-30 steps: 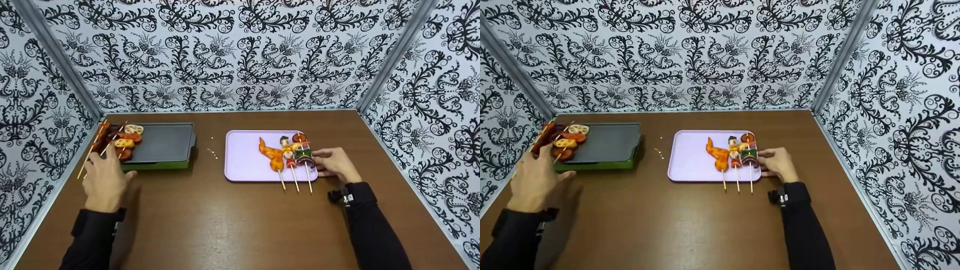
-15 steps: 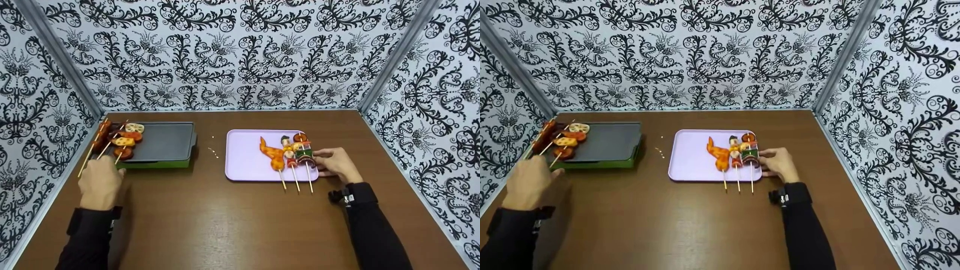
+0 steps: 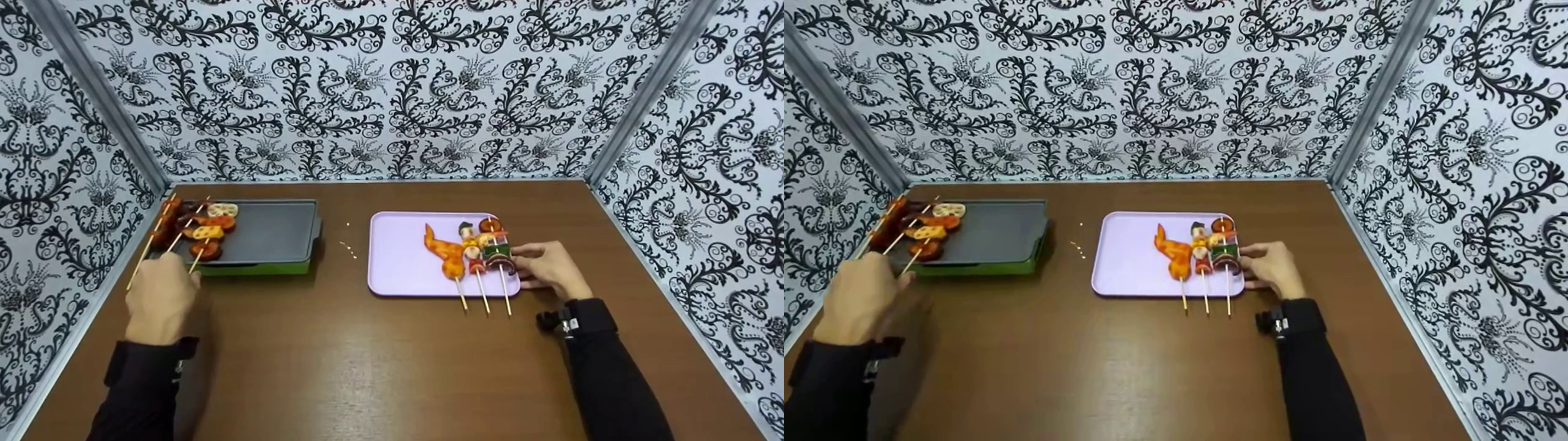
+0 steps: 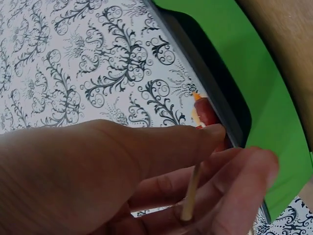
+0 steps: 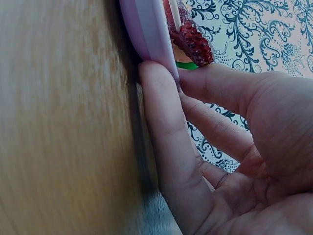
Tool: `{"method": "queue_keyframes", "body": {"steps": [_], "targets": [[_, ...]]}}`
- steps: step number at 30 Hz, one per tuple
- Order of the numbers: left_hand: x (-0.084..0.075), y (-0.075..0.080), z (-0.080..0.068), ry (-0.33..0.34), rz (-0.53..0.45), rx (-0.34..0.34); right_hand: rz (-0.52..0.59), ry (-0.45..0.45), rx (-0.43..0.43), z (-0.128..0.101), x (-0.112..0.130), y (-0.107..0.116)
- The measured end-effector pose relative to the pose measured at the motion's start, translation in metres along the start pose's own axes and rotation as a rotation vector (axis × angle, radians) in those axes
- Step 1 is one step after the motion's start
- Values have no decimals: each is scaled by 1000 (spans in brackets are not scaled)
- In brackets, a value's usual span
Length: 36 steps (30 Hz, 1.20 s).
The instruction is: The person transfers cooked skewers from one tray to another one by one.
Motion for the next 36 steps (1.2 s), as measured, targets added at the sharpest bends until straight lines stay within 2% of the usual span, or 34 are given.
{"method": "queue_keyframes", "body": {"steps": [5, 13, 16, 26, 36], "targets": [[2, 6, 1, -21, -76, -26, 5, 25, 22, -2, 1, -2], [3, 7, 6, -105, -116, 27, -3, 23, 7, 0, -1, -2], [3, 6, 7, -114, -120, 45, -5, 24, 9, 0, -1, -1], [6, 1, 4, -64, -174, 109, -14, 18, 2, -1, 1, -1], [5, 0, 6, -28, -201, 127, -12, 9, 10, 1, -1, -2]]}}
Point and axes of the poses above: each hand's wrist, its own z-axis towards the middle knuckle, its own y-axis out of the back of the hand, x = y × z, the point moved 9 cm from there along z, towards the middle knuckle, and after that the axes turned 11 degrees about -y, right-handed, at the moved point
